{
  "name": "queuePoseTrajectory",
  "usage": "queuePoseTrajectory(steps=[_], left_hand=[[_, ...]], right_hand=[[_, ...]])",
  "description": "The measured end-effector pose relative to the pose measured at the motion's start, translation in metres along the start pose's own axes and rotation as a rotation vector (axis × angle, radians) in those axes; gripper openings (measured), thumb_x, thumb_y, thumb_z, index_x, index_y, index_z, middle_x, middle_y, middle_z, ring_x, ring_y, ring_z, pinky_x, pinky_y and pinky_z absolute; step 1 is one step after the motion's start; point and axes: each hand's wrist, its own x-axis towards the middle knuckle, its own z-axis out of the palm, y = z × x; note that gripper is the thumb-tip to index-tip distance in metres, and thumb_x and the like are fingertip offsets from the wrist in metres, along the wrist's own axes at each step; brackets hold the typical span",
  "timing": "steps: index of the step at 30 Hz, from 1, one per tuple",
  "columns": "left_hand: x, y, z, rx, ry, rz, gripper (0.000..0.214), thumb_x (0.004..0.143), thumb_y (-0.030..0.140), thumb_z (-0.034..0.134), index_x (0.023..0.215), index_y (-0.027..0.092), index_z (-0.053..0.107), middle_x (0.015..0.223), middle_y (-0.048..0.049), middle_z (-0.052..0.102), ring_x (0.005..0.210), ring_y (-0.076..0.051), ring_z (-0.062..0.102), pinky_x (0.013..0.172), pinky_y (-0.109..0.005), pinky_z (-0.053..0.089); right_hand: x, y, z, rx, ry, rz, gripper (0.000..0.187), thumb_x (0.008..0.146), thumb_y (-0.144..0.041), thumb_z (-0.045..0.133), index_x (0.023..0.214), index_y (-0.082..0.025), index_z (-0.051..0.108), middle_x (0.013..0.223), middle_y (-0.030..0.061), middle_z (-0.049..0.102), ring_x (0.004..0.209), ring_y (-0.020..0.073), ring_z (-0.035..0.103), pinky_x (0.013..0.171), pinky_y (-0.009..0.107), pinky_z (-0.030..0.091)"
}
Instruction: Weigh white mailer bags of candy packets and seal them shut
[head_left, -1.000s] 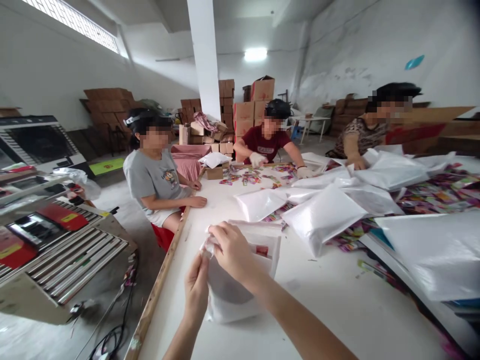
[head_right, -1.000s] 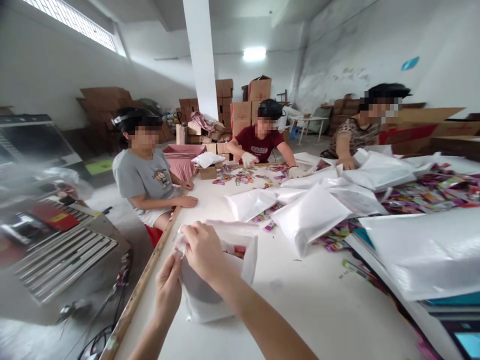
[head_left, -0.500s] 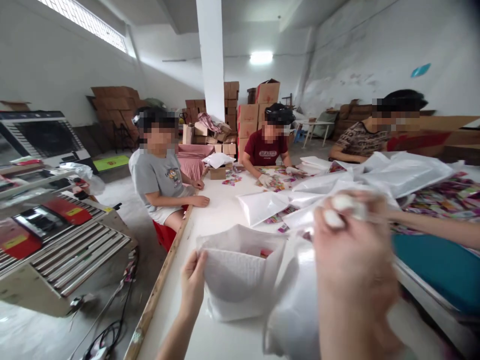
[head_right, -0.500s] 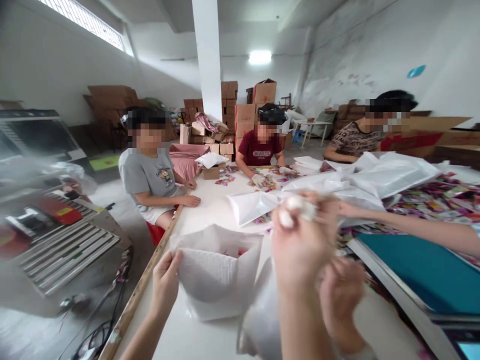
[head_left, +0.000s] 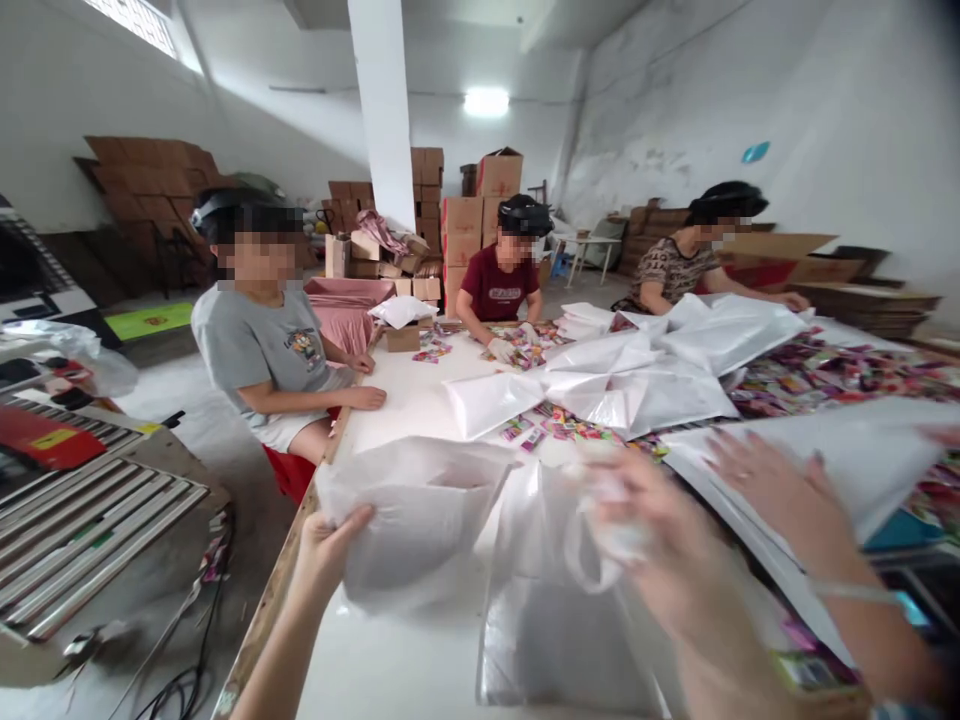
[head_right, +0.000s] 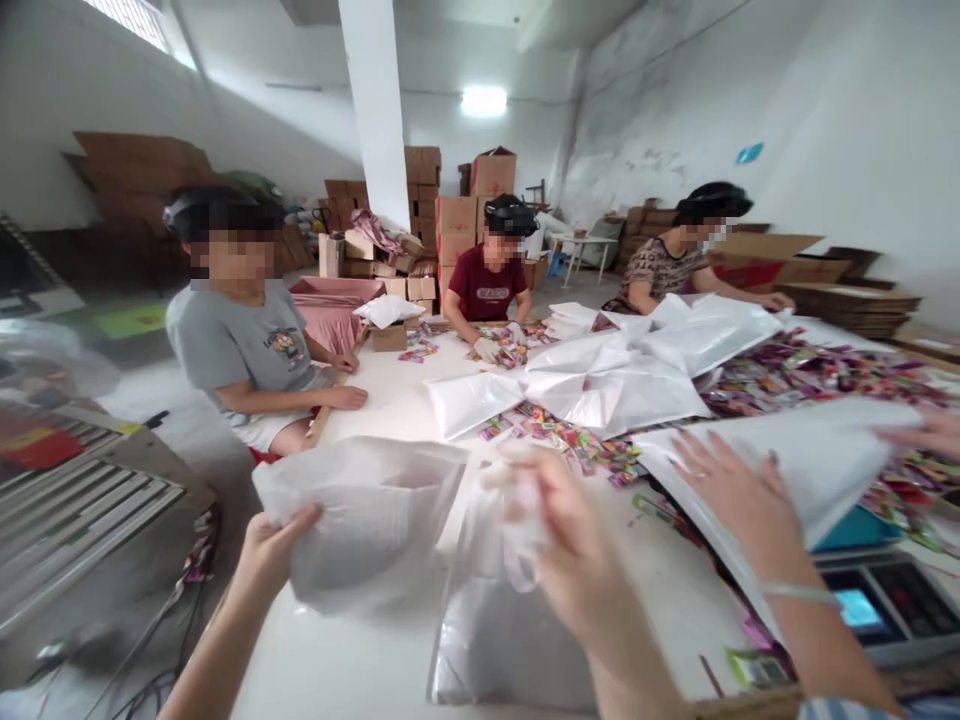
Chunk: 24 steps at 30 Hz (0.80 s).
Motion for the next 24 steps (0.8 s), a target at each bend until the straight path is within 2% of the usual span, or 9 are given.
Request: queuePoseTrajectory(steps=[3, 4, 5, 8, 12, 16, 18, 21, 24], left_hand=[[-0.011, 0.017, -0.022, -0.117, 0.033, -0.067, 0.036, 0.044, 0.039, 0.084, 0.057, 0.012, 0.065, 0.051, -0.0021, 0.064, 0.044, -0.015, 0.057, 0.044, -0.024, 0.044], [-0.014, 0.023, -0.03, -0.135, 0.032, -0.084, 0.036, 0.045, 0.039, 0.084, 0.06, 0.012, 0.066, 0.053, -0.0025, 0.065, 0.045, -0.016, 0.058, 0.045, -0.024, 0.046], [-0.015, 0.028, -0.038, -0.142, 0.023, -0.103, 0.036, 0.047, 0.039, 0.084, 0.063, 0.012, 0.067, 0.055, -0.0032, 0.067, 0.046, -0.017, 0.059, 0.046, -0.025, 0.047], [-0.006, 0.028, -0.058, -0.088, 0.012, -0.155, 0.037, 0.054, 0.042, 0.08, 0.071, 0.011, 0.067, 0.06, -0.0053, 0.068, 0.048, -0.017, 0.06, 0.046, -0.025, 0.046], [0.033, -0.015, -0.072, 0.081, -0.057, -0.161, 0.039, 0.05, 0.038, 0.081, 0.076, 0.011, 0.066, 0.062, -0.0047, 0.068, 0.05, -0.016, 0.059, 0.049, -0.024, 0.044], [0.07, -0.064, -0.066, 0.13, -0.147, -0.196, 0.044, 0.045, 0.034, 0.082, 0.077, 0.01, 0.065, 0.061, -0.0043, 0.065, 0.05, -0.016, 0.057, 0.05, -0.026, 0.044], [0.083, -0.069, -0.062, 0.145, -0.199, -0.177, 0.051, 0.044, 0.032, 0.082, 0.087, 0.011, 0.064, 0.064, -0.0029, 0.065, 0.052, -0.016, 0.057, 0.052, -0.026, 0.043], [0.094, -0.053, -0.06, 0.162, -0.254, -0.104, 0.054, 0.046, 0.029, 0.082, 0.093, 0.013, 0.062, 0.072, -0.0017, 0.066, 0.061, -0.016, 0.058, 0.059, -0.025, 0.044], [0.089, -0.023, -0.07, 0.2, -0.265, -0.052, 0.038, 0.058, 0.034, 0.077, 0.085, 0.014, 0.061, 0.07, -0.0006, 0.063, 0.063, -0.015, 0.056, 0.06, -0.024, 0.041]], right_hand=[[0.014, 0.019, 0.052, 0.282, -0.206, 0.273, 0.077, 0.064, -0.024, 0.073, 0.132, -0.025, 0.038, 0.095, 0.0037, 0.064, 0.08, 0.0181, 0.064, 0.062, 0.029, 0.055], [0.019, 0.026, 0.07, 0.388, -0.27, 0.368, 0.082, 0.058, -0.022, 0.076, 0.131, -0.025, 0.038, 0.094, 0.002, 0.064, 0.079, 0.017, 0.064, 0.064, 0.028, 0.054], [0.023, 0.033, 0.088, 0.471, -0.326, 0.436, 0.078, 0.056, -0.021, 0.077, 0.126, -0.024, 0.044, 0.091, 0.0004, 0.065, 0.078, 0.0158, 0.063, 0.067, 0.028, 0.053], [0.029, 0.056, 0.131, 0.527, -0.474, 0.521, 0.033, 0.061, -0.028, 0.073, 0.09, -0.016, 0.063, 0.073, -0.0016, 0.063, 0.067, 0.0129, 0.058, 0.064, 0.024, 0.047], [0.012, 0.096, 0.168, 0.291, -0.513, 0.703, 0.017, 0.064, -0.031, 0.063, 0.066, -0.014, 0.061, 0.05, -0.0043, 0.049, 0.045, 0.0086, 0.042, 0.046, 0.022, 0.033], [-0.002, 0.13, 0.189, 0.15, -0.462, 0.695, 0.007, 0.057, -0.019, 0.061, 0.062, -0.014, 0.062, 0.054, -0.0018, 0.054, 0.053, 0.012, 0.047, 0.053, 0.024, 0.035], [0.007, 0.139, 0.194, 0.121, -0.408, 0.644, 0.02, 0.056, -0.018, 0.06, 0.075, -0.016, 0.064, 0.068, -0.0003, 0.061, 0.064, 0.0143, 0.053, 0.061, 0.024, 0.038], [0.033, 0.137, 0.192, 0.094, -0.348, 0.576, 0.019, 0.06, -0.022, 0.058, 0.078, -0.017, 0.063, 0.072, -0.0007, 0.061, 0.068, 0.0146, 0.053, 0.066, 0.025, 0.039], [0.042, 0.113, 0.172, 0.073, -0.346, 0.524, 0.006, 0.063, -0.021, 0.058, 0.067, -0.017, 0.059, 0.063, -0.0027, 0.053, 0.064, 0.0134, 0.049, 0.064, 0.024, 0.037]])
